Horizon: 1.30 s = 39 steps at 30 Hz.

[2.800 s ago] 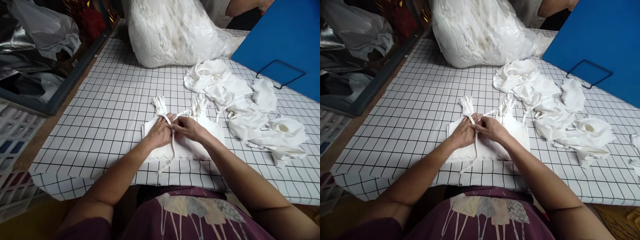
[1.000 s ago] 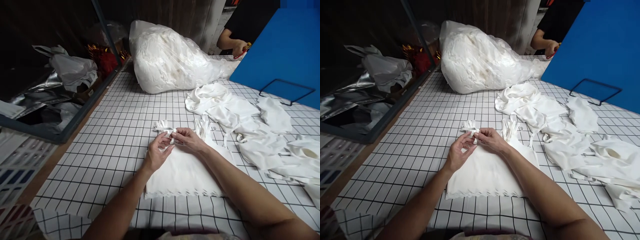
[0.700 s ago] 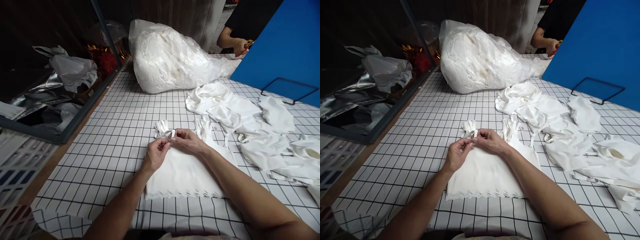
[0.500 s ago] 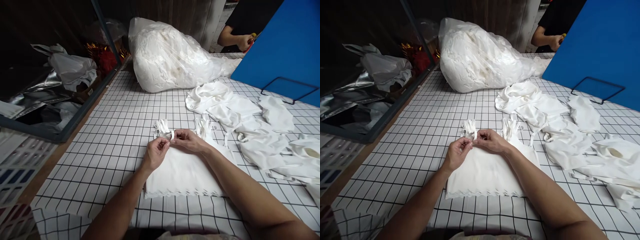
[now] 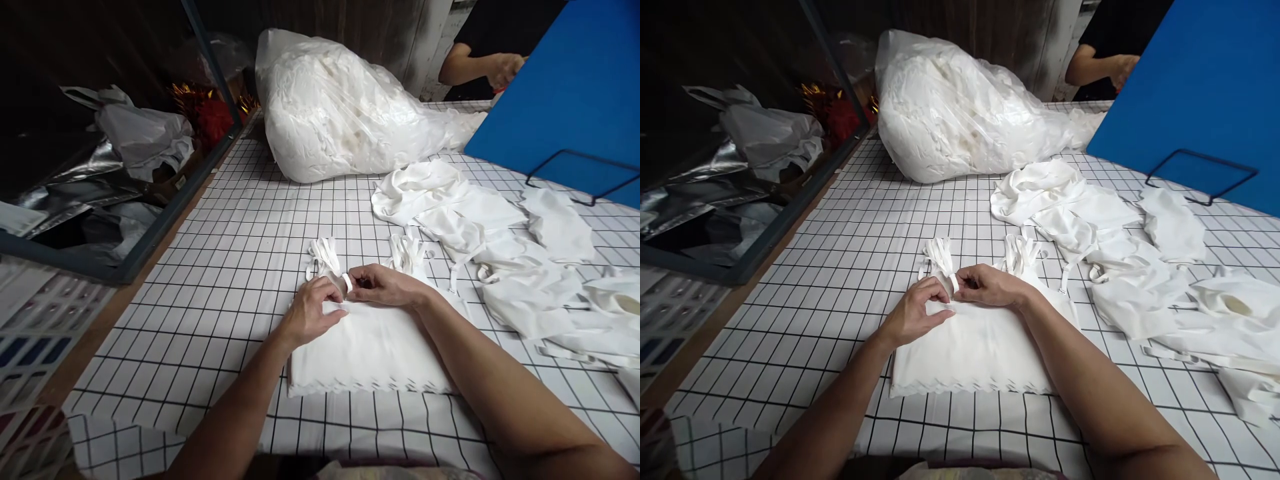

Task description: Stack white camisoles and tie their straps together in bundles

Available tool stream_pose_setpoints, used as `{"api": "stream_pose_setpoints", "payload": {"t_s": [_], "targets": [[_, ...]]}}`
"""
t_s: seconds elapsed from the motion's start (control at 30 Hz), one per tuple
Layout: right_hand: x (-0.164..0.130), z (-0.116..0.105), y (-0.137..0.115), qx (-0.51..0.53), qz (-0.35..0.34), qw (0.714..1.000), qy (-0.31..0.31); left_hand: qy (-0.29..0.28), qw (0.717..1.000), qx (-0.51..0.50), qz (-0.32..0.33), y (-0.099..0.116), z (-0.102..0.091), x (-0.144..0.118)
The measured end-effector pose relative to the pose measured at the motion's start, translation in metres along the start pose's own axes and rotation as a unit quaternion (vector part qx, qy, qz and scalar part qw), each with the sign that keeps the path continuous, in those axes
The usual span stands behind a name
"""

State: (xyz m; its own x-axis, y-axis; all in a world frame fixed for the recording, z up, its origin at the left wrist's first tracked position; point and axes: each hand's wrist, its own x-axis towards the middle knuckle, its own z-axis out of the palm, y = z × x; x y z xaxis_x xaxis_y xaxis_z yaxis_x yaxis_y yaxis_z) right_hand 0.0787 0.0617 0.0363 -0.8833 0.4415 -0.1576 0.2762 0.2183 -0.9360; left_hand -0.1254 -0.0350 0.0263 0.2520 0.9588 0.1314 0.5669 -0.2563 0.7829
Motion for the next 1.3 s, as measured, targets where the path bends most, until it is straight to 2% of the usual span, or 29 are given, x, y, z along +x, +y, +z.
{"api": "stream_pose_setpoints", "payload": {"t_s": [0.47, 0.6, 0.8, 0.93, 1.07, 1.13, 1.2, 1.3], "targets": [[0.001, 0.001, 0.002, -0.028, -0.022, 0.999, -0.016, -0.003, 0.999, -0.016, -0.030, -0.003, 0.003, 0.003], [0.001, 0.003, -0.001, -0.059, -0.037, 0.998, -0.001, -0.009, 1.000, -0.024, -0.008, -0.002, 0.002, 0.005], [0.003, 0.013, -0.005, -0.097, -0.057, 0.993, 0.023, -0.011, 0.999, 0.031, -0.019, -0.004, 0.004, 0.004], [0.007, 0.021, -0.004, -0.080, -0.070, 0.993, 0.054, -0.001, 0.999, 0.046, -0.018, -0.006, 0.006, 0.003], [0.011, 0.020, -0.006, -0.053, -0.060, 0.994, 0.081, 0.006, 0.998, 0.044, -0.039, -0.002, 0.003, 0.003], [0.008, 0.018, -0.011, -0.116, -0.066, 0.982, 0.136, -0.006, 0.999, 0.019, -0.043, -0.001, -0.001, 0.002], [0.001, 0.022, -0.017, -0.218, -0.092, 0.953, 0.191, -0.026, 0.998, -0.022, -0.043, -0.001, -0.006, 0.001], [-0.016, 0.042, -0.022, -0.337, -0.133, 0.910, 0.202, -0.041, 0.996, -0.075, -0.037, -0.006, -0.014, -0.002]]}}
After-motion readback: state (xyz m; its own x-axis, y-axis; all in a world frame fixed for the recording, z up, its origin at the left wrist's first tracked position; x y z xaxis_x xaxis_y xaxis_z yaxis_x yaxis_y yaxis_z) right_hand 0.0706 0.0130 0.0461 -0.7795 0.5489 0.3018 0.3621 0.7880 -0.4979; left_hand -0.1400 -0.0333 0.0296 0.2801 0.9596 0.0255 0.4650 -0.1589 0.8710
